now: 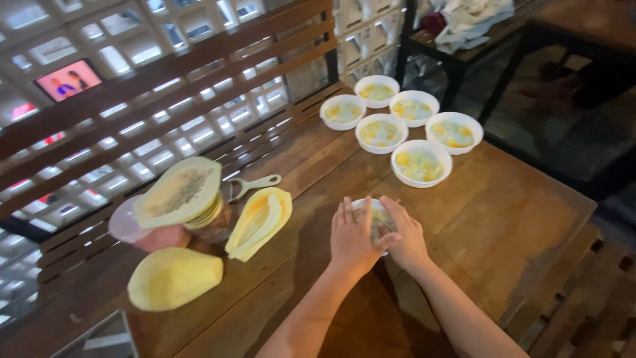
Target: Arranging small bowls on a table and pressing food ingredients into them to pack them tightly.
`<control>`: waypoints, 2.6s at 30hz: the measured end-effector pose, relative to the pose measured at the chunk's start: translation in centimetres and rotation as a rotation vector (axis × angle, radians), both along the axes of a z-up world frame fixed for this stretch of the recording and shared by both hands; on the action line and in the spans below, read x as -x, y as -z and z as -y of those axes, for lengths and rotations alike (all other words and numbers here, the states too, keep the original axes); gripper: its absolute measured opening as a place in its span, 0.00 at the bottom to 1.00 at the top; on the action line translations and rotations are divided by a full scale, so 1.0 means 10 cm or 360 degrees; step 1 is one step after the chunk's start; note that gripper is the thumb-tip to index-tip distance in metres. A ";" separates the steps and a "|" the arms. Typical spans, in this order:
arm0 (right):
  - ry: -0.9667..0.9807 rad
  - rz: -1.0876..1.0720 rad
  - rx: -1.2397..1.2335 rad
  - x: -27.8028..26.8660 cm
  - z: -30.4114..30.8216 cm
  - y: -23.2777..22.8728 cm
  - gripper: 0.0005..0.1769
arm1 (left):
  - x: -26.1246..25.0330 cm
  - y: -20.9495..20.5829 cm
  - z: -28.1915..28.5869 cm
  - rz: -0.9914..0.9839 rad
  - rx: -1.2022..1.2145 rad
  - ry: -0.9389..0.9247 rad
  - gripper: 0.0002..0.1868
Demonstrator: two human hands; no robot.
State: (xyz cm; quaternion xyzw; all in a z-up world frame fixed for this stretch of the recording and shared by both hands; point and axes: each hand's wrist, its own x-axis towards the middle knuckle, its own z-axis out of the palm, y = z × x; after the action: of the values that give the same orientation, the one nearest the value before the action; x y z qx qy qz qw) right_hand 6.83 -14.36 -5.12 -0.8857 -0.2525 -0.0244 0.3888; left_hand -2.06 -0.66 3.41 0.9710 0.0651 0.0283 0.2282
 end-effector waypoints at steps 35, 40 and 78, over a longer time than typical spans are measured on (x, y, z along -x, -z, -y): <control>-0.0053 -0.0259 -0.0326 -0.32 0.04 -0.12 0.14 | -0.23 0.21 -0.21 0.0041 -0.0199 0.0610 0.42; 0.0114 -0.0315 -0.0387 0.20 0.04 -0.41 0.19 | -0.21 0.13 -0.16 -0.0065 -0.0148 0.0528 0.44; -0.0151 -0.0449 0.0071 -0.41 -0.23 -0.60 0.15 | -0.17 0.80 0.12 0.0782 -0.0632 0.0161 0.36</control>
State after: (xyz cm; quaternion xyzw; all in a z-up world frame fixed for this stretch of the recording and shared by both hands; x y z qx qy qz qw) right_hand 10.94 -12.11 0.92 -0.8758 -0.2375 0.1245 0.4012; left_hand -0.38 -1.82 -4.59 0.9627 -0.0471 0.2627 0.0441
